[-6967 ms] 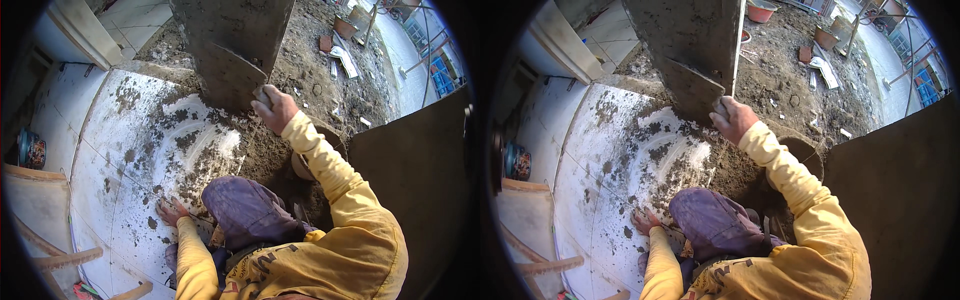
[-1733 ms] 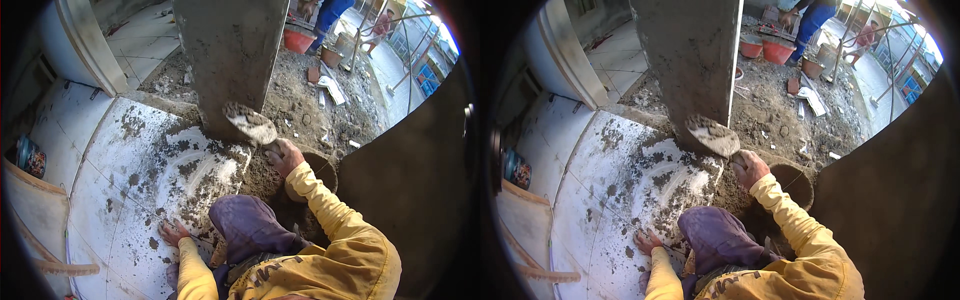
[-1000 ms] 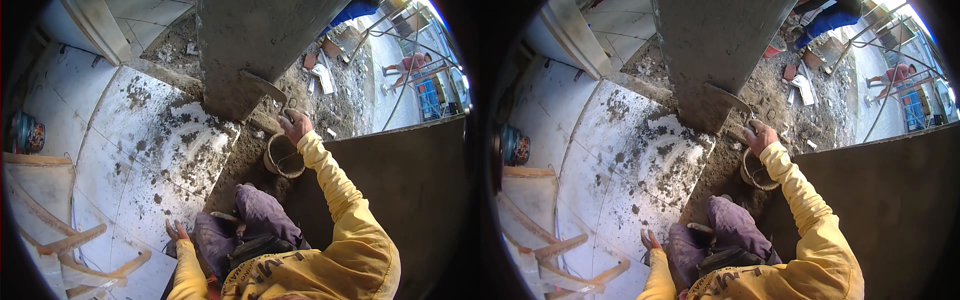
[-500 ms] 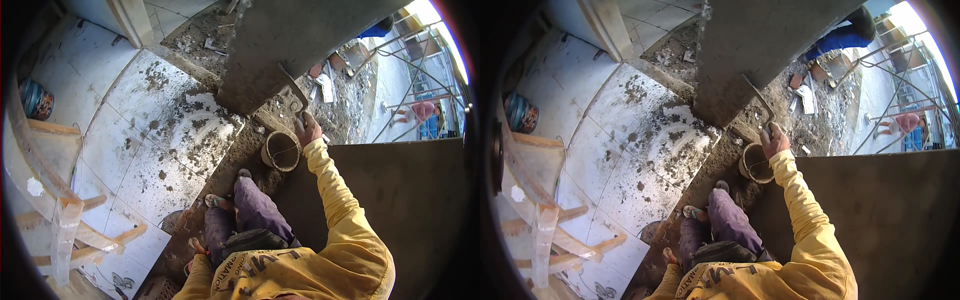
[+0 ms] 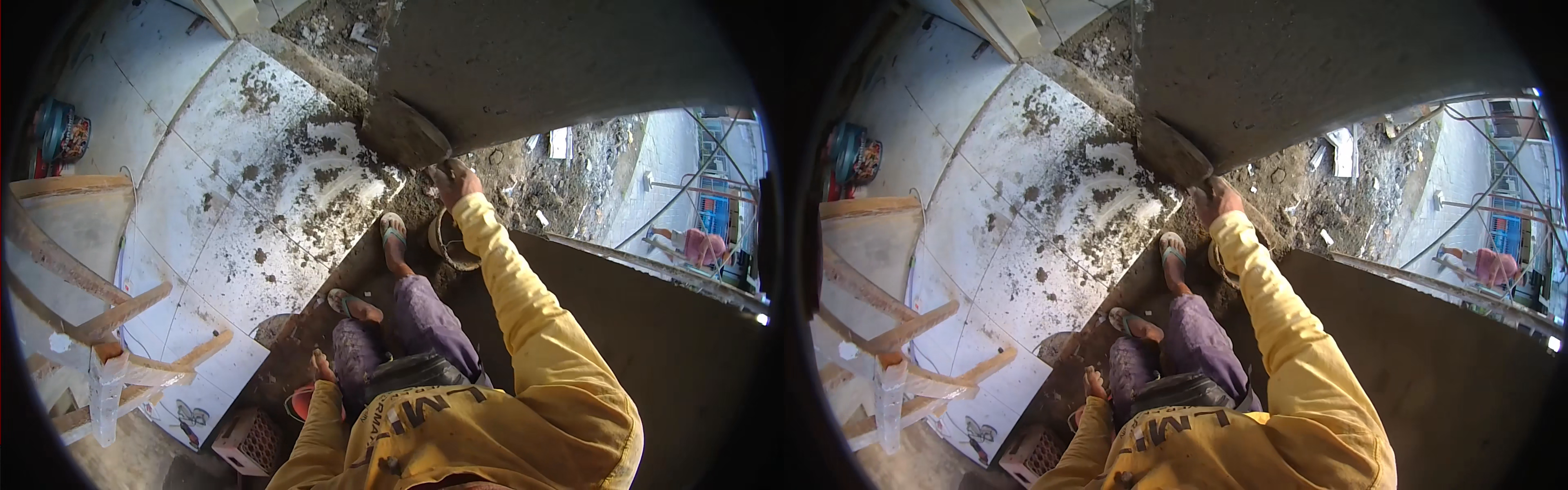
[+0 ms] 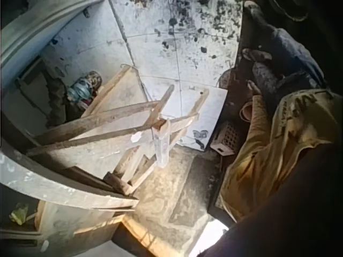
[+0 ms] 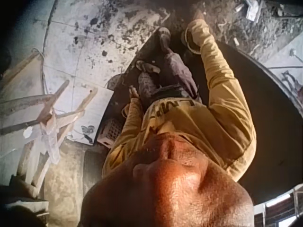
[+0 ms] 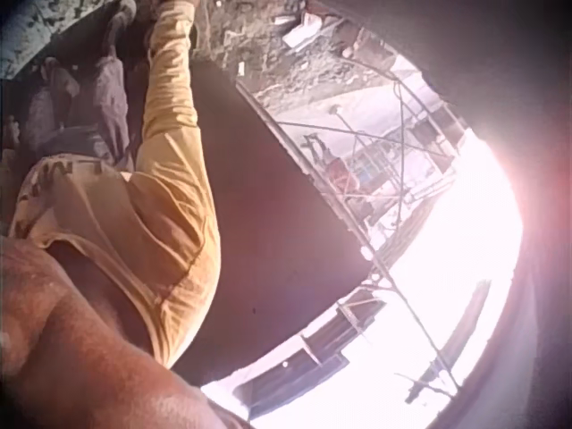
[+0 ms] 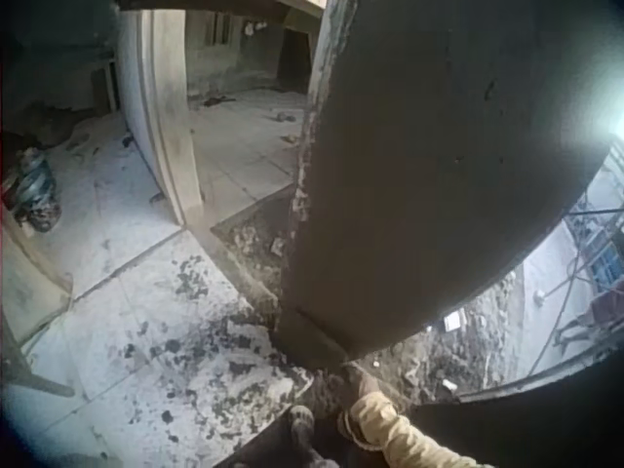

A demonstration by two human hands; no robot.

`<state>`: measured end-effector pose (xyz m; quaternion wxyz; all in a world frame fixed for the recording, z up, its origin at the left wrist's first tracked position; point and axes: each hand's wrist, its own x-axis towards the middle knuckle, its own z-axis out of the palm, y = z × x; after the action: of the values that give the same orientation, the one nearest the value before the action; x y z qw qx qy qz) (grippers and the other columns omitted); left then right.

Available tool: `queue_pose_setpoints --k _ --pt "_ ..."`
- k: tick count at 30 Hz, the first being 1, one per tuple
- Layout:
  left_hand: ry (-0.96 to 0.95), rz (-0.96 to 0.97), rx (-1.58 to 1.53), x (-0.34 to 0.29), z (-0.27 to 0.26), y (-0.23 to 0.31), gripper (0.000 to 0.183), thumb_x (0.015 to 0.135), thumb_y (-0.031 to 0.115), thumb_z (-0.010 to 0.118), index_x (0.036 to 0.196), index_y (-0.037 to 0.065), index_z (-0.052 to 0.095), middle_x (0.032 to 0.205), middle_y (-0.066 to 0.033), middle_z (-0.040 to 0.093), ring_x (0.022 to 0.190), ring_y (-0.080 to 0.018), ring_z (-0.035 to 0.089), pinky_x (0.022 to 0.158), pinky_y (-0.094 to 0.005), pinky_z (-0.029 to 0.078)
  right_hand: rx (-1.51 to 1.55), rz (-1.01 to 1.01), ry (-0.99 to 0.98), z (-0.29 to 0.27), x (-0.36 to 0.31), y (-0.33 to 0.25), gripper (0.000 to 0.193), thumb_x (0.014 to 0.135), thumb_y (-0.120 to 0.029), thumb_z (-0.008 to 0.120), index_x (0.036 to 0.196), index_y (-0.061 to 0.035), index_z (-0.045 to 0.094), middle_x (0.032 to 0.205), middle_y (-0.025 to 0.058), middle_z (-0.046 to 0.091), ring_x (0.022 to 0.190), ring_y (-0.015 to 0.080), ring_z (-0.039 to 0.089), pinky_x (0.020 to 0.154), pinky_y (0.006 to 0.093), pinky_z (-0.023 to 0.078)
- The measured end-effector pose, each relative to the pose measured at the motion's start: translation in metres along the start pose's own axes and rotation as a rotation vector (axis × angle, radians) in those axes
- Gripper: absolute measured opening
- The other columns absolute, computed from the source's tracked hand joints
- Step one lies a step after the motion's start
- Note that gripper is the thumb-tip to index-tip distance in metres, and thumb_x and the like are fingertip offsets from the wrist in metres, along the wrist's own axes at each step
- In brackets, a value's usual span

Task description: The person is applying and smoothing cement mortar onto a concrete wall using a trowel and a wooden float. They scoop mortar from a bucket and spread it along the wall's edge, then use the float to level the surface.

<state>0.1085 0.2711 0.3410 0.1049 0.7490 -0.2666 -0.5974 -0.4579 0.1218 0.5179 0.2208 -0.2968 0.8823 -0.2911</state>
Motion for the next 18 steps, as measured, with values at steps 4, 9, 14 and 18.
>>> queue_pose_setpoints --k 4,9,14,18 --pt "0.013 0.413 0.378 0.036 -0.043 -0.085 0.054 0.096 0.053 0.051 0.119 0.004 0.058 0.097 -0.0089 0.055 0.091 -0.0224 0.053 0.083 -0.0328 0.042 0.026 -0.159 0.082 -0.003 -0.037 0.013 0.034 0.092 -0.032 0.066 0.11 -0.0045 0.06 0.091 0.0225 0.068 0.087 0.0414 0.067 0.073 0.0434 0.054" --pt "-0.455 0.212 0.756 -0.04 0.093 0.017 0.065 0.097 0.052 0.046 0.134 0.0 0.052 0.132 -0.0239 0.053 0.123 -0.0371 0.049 0.105 -0.0426 0.037 0.049 0.118 -0.151 0.003 -0.074 0.092 0.038 0.089 -0.031 0.069 0.113 -0.0042 0.058 0.096 0.022 0.068 0.09 0.0404 0.068 0.076 0.0431 0.053" --pt "-0.315 0.365 0.741 -0.047 0.111 0.036 0.061 0.098 0.046 0.046 0.139 0.001 0.05 0.141 -0.0236 0.05 0.132 -0.0388 0.045 0.112 -0.0445 0.034 -0.089 0.199 -0.648 0.132 -0.052 0.151 0.038 0.088 -0.03 0.065 0.119 -0.0086 0.063 0.111 0.013 0.067 0.102 0.0316 0.063 0.09 0.0386 0.049" --pt "-0.342 0.242 0.662 -0.057 0.149 0.067 0.057 0.099 0.044 0.048 0.139 0.004 0.05 0.143 -0.0216 0.048 0.134 -0.0377 0.042 0.114 -0.0442 0.031 0.393 0.275 -0.485 0.279 -0.023 0.244 0.032 0.087 -0.028 0.068 0.114 -0.0125 0.062 0.1 0.0045 0.062 0.1 0.019 0.059 0.087 0.034 0.047"
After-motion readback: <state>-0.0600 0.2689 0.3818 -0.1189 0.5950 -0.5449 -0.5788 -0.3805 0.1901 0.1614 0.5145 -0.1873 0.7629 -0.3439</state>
